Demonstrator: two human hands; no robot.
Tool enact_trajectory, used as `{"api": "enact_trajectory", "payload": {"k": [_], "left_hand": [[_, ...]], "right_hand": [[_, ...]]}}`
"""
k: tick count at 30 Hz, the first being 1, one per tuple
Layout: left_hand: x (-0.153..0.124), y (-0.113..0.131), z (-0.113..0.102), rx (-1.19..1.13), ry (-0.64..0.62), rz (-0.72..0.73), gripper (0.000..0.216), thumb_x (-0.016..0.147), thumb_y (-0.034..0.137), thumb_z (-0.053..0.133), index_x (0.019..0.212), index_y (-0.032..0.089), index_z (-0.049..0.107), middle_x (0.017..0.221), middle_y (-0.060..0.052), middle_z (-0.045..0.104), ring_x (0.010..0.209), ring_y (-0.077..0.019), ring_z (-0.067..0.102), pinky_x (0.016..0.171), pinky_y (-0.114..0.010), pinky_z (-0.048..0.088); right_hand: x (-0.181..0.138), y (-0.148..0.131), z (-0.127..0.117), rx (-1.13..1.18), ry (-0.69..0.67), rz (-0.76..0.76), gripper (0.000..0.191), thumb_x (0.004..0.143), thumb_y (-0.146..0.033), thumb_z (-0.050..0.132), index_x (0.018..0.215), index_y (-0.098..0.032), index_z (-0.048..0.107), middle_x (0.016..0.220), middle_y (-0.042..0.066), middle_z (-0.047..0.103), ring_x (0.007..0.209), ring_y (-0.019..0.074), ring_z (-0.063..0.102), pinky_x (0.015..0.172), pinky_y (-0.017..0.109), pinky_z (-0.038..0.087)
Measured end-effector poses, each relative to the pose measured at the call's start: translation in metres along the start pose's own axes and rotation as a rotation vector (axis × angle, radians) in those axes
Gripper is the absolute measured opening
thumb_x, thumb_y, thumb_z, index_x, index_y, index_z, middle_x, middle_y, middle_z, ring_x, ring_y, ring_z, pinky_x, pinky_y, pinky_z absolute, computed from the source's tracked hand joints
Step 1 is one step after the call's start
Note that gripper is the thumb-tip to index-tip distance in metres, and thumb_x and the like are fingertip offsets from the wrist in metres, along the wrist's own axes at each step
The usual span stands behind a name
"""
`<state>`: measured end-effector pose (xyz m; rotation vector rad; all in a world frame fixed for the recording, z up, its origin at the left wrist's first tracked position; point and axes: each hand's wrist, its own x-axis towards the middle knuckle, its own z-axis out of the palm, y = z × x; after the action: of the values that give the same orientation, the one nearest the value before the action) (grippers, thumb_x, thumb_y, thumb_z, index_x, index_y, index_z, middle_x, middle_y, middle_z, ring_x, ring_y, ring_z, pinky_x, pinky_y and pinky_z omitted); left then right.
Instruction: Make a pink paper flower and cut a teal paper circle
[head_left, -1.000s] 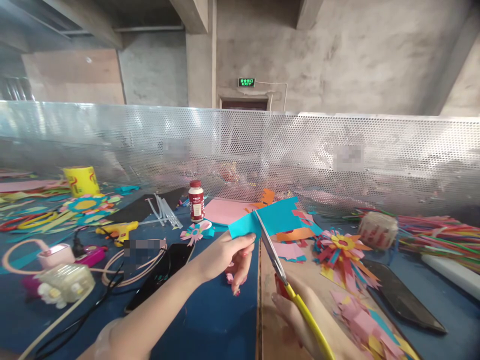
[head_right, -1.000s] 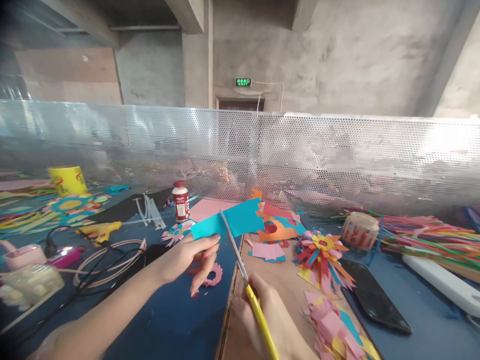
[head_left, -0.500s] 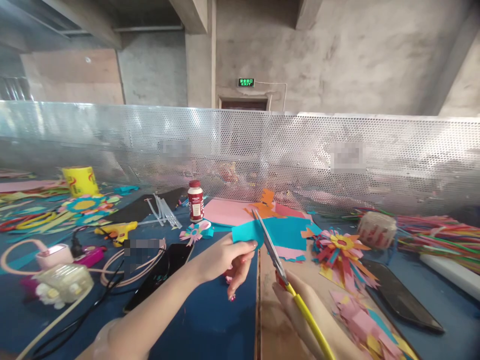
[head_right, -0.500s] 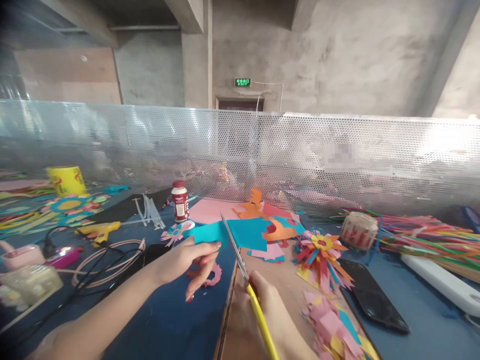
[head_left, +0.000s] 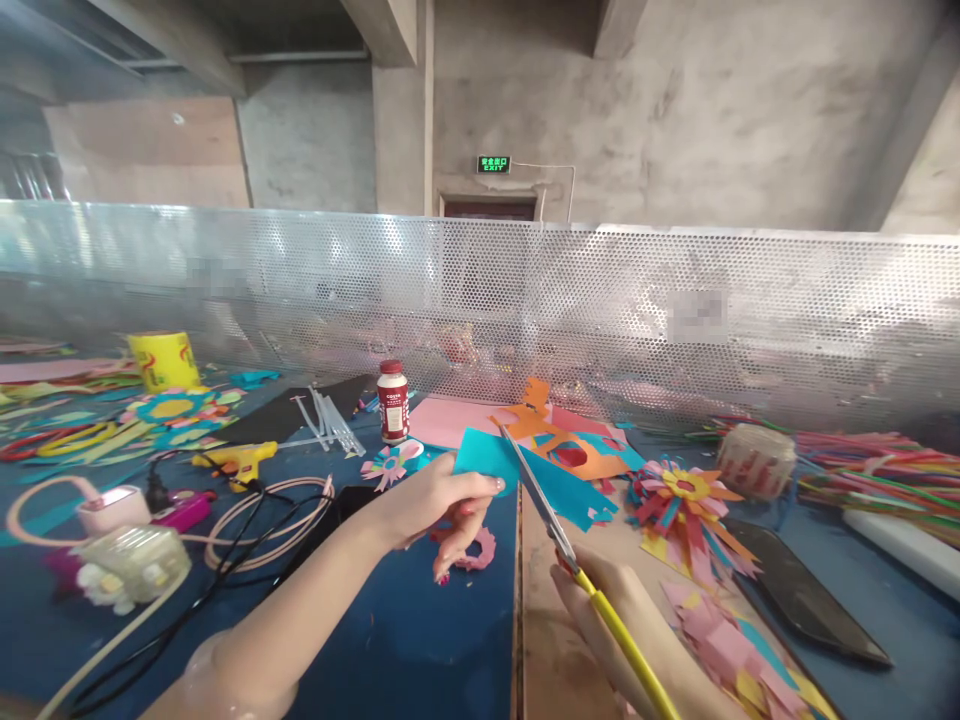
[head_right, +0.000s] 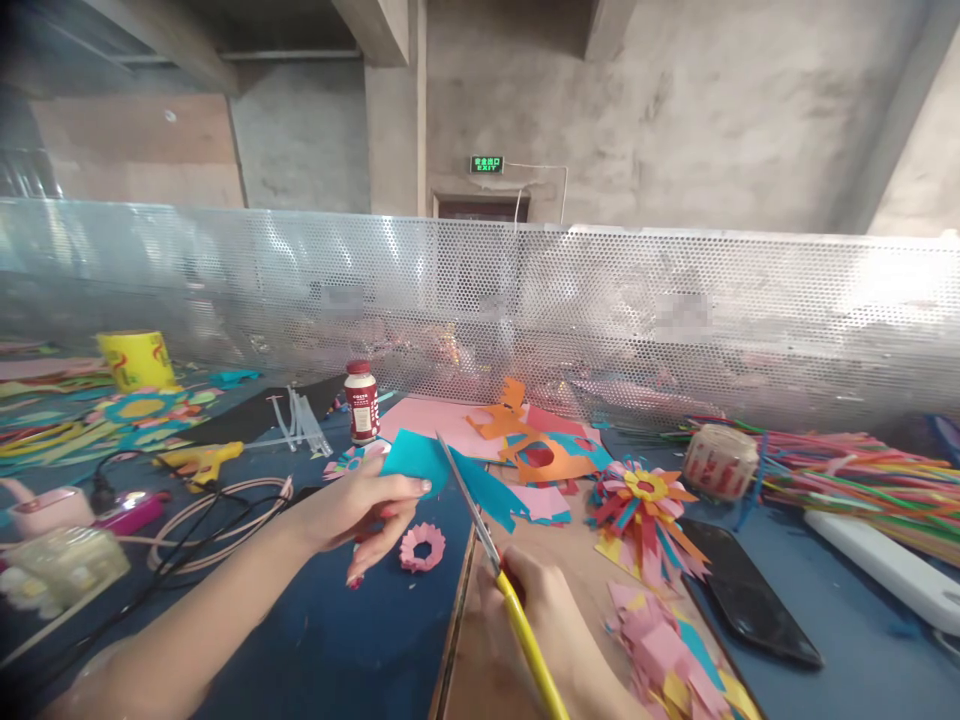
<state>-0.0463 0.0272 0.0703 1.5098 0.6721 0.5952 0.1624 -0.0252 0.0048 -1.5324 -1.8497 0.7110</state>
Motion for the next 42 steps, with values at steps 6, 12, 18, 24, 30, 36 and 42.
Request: {"api": "enact_trajectory", "payload": {"k": [6, 12, 18, 24, 30, 36, 42], "left_hand": [[-0.003, 0.000, -0.002, 0.147, 0.036, 0.095, 0.045, 0.081, 0.035, 0.052, 0.041, 0.017, 0.045, 0.032, 0.003, 0.045, 0.028, -0.0077, 0.047, 0.033, -0.019, 0.030], [0.010, -0.005, 0.032, 0.249, 0.213, 0.282, 0.051, 0.086, 0.048, 0.039, 0.047, 0.016, 0.050, 0.040, 0.001, 0.050, 0.037, -0.0061, 0.045, 0.041, -0.018, 0.034], [0.031, -0.020, 0.062, 0.083, 0.557, 0.371, 0.044, 0.088, 0.048, 0.033, 0.059, 0.019, 0.044, 0.035, 0.005, 0.043, 0.028, -0.0070, 0.038, 0.033, -0.018, 0.031], [0.029, -0.012, 0.059, -0.078, 0.445, 0.414, 0.036, 0.089, 0.043, 0.035, 0.062, 0.019, 0.038, 0.033, 0.007, 0.043, 0.025, -0.0062, 0.036, 0.031, -0.016, 0.027], [0.027, -0.009, 0.047, -0.120, 0.342, 0.371, 0.031, 0.087, 0.037, 0.037, 0.061, 0.020, 0.035, 0.033, 0.008, 0.041, 0.024, -0.0057, 0.031, 0.030, -0.016, 0.023], [0.025, -0.010, 0.039, -0.058, 0.318, 0.335, 0.031, 0.086, 0.034, 0.037, 0.059, 0.019, 0.033, 0.032, 0.008, 0.040, 0.024, -0.0049, 0.030, 0.032, -0.017, 0.024], [0.024, -0.008, 0.033, -0.030, 0.252, 0.308, 0.033, 0.087, 0.032, 0.035, 0.057, 0.019, 0.033, 0.032, 0.007, 0.040, 0.023, -0.0046, 0.030, 0.030, -0.017, 0.021]], "right_hand": [[-0.005, -0.012, 0.006, 0.060, 0.051, 0.038, 0.027, 0.078, -0.037, 0.037, 0.058, -0.019, 0.037, 0.052, -0.005, 0.031, 0.050, 0.0090, 0.034, 0.045, 0.019, 0.024], [-0.007, -0.018, 0.014, 0.119, 0.112, 0.099, 0.028, 0.078, -0.039, 0.034, 0.057, -0.020, 0.033, 0.050, -0.006, 0.030, 0.044, 0.0084, 0.037, 0.042, 0.018, 0.026], [-0.007, -0.016, 0.015, 0.192, 0.119, 0.097, 0.030, 0.078, -0.042, 0.034, 0.057, -0.021, 0.034, 0.048, -0.006, 0.030, 0.043, 0.0085, 0.038, 0.042, 0.018, 0.032], [-0.005, -0.011, 0.016, 0.204, 0.138, 0.069, 0.032, 0.079, -0.045, 0.035, 0.062, -0.018, 0.041, 0.053, -0.006, 0.034, 0.047, 0.0079, 0.036, 0.042, 0.017, 0.034], [-0.009, -0.005, 0.010, 0.259, 0.075, 0.032, 0.028, 0.086, -0.038, 0.046, 0.079, -0.013, 0.057, 0.071, -0.001, 0.056, 0.060, 0.0105, 0.053, 0.054, 0.022, 0.045], [-0.008, 0.000, 0.006, 0.272, 0.052, 0.040, 0.031, 0.087, -0.032, 0.051, 0.113, -0.016, 0.053, 0.114, 0.007, 0.055, 0.096, 0.0204, 0.057, 0.080, 0.039, 0.049], [-0.006, 0.001, 0.007, 0.280, 0.022, 0.055, 0.031, 0.087, -0.032, 0.052, 0.114, -0.015, 0.052, 0.113, 0.007, 0.055, 0.095, 0.0200, 0.057, 0.079, 0.039, 0.049]]}}
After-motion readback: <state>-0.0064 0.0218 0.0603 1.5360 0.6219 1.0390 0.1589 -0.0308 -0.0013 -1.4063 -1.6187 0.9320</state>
